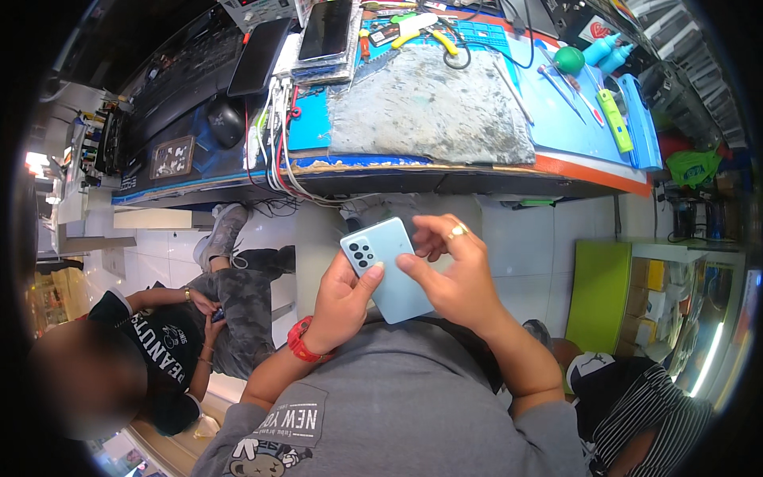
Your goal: The person applies adhesive from a tube to the inner frame of a mobile phone and then presses a back cover onto the chassis.
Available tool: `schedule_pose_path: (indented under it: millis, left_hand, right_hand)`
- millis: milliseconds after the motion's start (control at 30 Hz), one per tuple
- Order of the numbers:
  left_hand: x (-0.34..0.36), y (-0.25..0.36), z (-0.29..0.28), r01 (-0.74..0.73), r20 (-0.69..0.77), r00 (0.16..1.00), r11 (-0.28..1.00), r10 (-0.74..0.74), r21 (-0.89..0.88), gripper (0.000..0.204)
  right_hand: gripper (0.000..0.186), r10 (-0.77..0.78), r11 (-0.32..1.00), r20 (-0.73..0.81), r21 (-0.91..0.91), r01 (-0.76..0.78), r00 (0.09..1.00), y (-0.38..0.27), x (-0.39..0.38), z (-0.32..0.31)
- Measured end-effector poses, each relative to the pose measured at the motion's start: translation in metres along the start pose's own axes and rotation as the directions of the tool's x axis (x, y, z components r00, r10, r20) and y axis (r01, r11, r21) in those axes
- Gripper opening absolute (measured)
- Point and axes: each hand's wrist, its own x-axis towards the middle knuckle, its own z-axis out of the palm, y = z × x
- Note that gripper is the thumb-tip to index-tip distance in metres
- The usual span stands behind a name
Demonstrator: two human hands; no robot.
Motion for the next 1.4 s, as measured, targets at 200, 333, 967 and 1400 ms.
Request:
schedule_pose_path:
  millis: [200, 333, 967, 1400]
  left_hand:
    - [-0.009, 0.001, 0.0, -0.026, 0.001, 1.0, 0.993, 0.026, 0.112, 0.036]
    - [-0.009, 0.004, -0.003, -0.052, 0.022, 0.999, 0.985, 0.049, 0.166, 0.033]
    - [-0.02, 0.033, -0.019, -0.342, 0.262, 0.939, 0.56, 0.221, 0.754, 0.021]
    - [-0.029, 0.02, -0.034, -0.465, 0.118, 0.832, 0.567, 0.542, 0.68, 0.02]
  right_hand:
    - [0.026, 0.196, 0.981, -0.097, 0.008, -0.196, 0.976, 0.021, 0.006, 0.011]
    - [0.042, 0.183, 0.895, -0.202, 0.439, -0.078, 0.962, 0.014, 0.0, 0.023]
    - [0.012, -0.063, 0.996, 0.322, 0.083, 0.038, 0.945, -0.023, 0.004, -0.006]
    - [0.04, -0.014, 0.895, -0.037, 0.445, 0.028, 0.999, 0.029, -0.005, 0.001]
